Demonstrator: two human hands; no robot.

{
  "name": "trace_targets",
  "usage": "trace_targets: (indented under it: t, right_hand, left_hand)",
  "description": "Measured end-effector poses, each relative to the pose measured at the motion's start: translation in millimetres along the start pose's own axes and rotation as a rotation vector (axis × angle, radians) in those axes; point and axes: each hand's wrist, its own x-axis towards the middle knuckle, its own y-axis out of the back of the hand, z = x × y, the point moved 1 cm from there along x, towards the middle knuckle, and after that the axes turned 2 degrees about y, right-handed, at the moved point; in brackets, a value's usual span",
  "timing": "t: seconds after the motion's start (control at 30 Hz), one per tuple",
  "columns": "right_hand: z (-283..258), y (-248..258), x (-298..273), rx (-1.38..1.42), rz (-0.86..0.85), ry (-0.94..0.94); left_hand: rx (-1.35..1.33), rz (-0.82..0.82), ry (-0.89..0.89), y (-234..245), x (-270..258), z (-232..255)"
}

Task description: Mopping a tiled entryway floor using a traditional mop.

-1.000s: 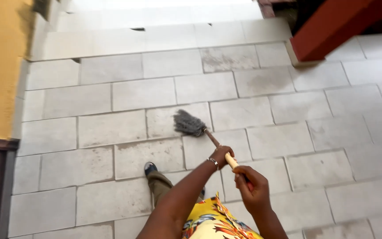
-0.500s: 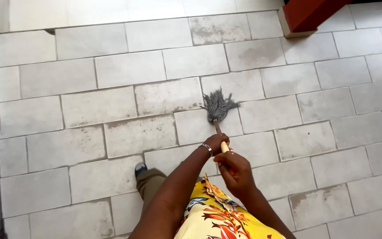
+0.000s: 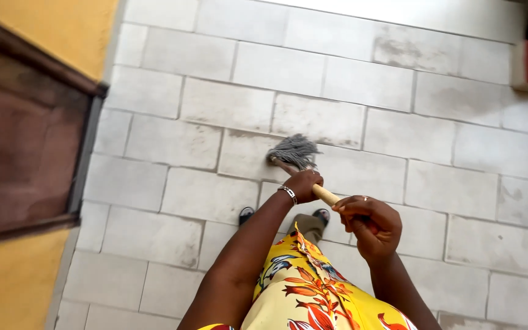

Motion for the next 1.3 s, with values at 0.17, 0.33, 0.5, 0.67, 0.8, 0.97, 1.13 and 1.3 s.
trace_targets:
  t: [0.17,0.33,0.5,0.67,0.8,0.97,1.13,1.3]
  right_hand:
    - [26,-82,20,0.045,-0.446,0.245]
    - [75,-157,18,0.121,-0.63,0.245]
    - [95,-193,5,0.054,-0.694,0.036]
    - [78,-210,-9,0.099,-0.74,-0.001]
    - [47,-197,-24,-0.029,-0.722,0.045]
    - [11,-151,-47,-0.131,-0.595,-0.013]
    - [-20,-68,-87,-0.157,-0.41,-0.029]
    - [-54,18,-153,-0.237,-0.241,-0.04]
  left_hand:
    - [0.043,0.173,0.202,55,-101,-66]
    - [0.064,0.462,0.435,90,-186,-126]
    - [0.045,0.67,0.59,106,-236,-130]
    - [-0.074,0.696,0.544,106,-258,-113]
    - [-0.081,0.666,0.48,90,-251,-101]
    - [-0.12,0.508,0.455,67,-215,-55]
    - [-0.176,0.333,0.447,10,-163,24]
    - [-0.213,0.163,0.33,-77,-121,102]
